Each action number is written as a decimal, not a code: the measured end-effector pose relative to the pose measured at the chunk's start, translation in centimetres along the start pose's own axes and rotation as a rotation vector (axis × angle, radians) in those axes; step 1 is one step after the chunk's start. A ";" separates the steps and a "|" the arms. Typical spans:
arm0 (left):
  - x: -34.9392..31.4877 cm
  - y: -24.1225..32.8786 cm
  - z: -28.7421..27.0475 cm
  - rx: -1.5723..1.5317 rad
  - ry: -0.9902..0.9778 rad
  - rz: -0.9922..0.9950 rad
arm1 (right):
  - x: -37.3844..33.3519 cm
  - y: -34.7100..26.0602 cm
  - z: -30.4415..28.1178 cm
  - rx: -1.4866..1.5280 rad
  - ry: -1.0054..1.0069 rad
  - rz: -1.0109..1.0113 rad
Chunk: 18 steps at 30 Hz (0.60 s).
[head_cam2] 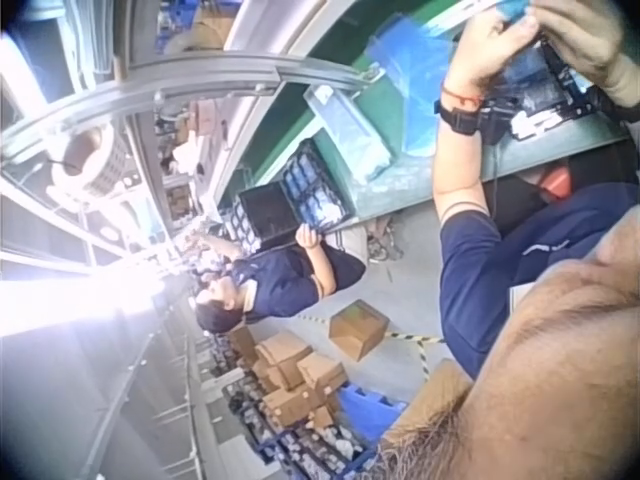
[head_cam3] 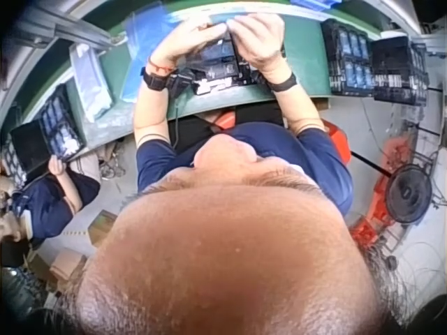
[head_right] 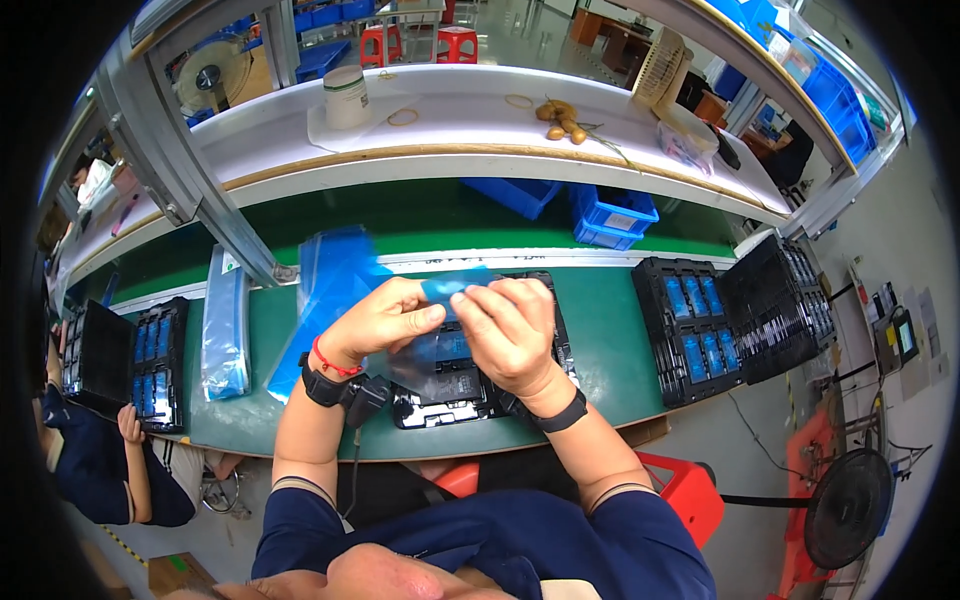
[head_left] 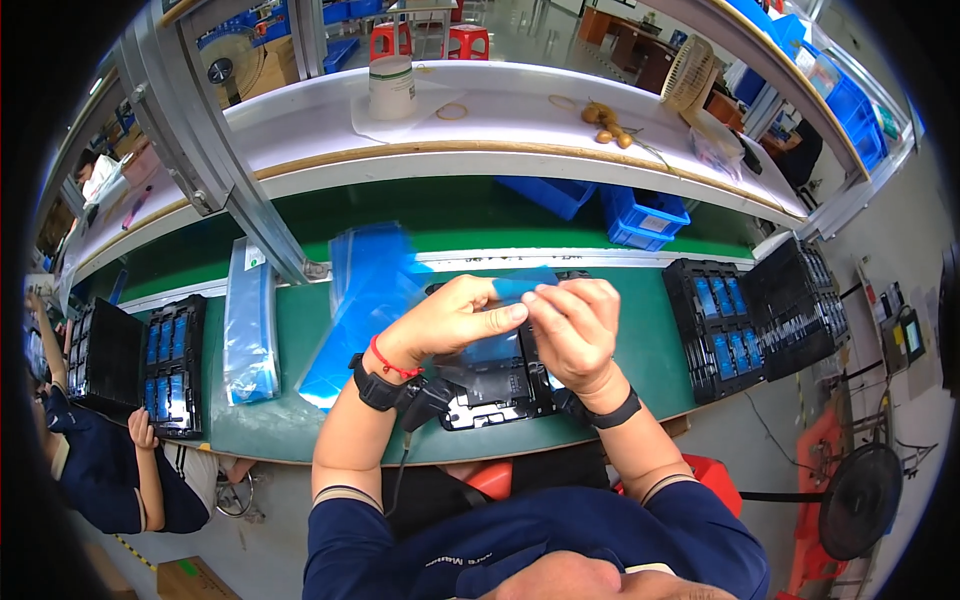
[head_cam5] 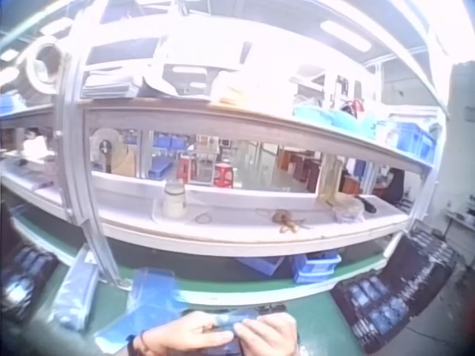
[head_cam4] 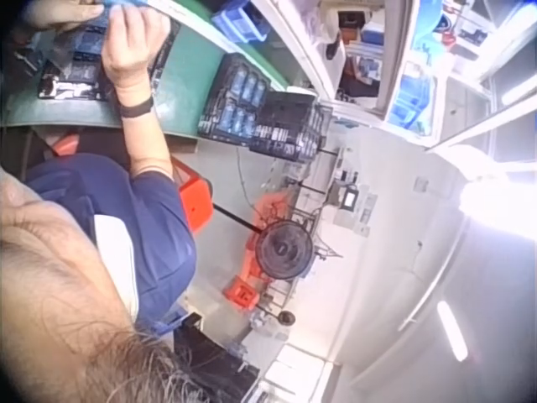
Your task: Assembling electronic components by placing batteries into casings and applying protective films.
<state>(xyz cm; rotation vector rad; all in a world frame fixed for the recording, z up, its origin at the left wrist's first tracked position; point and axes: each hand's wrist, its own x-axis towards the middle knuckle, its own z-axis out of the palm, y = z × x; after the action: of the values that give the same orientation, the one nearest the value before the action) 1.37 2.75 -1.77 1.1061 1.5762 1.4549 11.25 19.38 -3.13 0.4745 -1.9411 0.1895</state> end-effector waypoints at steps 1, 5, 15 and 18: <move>0.0 0.2 0.2 -0.049 0.022 0.008 | 0.0 -0.1 -0.1 0.040 -0.059 0.004; 0.0 0.3 0.2 -0.192 0.067 0.057 | 0.1 0.6 -0.9 0.328 -0.018 0.288; -0.8 0.1 -0.7 0.005 -0.036 0.029 | -1.3 1.5 -0.4 1.159 -0.180 1.230; -1.3 0.9 -1.8 0.195 0.146 0.027 | -1.8 1.8 -1.1 1.086 -0.145 1.251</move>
<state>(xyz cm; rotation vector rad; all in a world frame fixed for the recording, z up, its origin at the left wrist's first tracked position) 0.32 0.82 -0.72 1.1567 1.8440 1.4509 12.10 21.79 -4.12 -0.1557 -1.8662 2.0838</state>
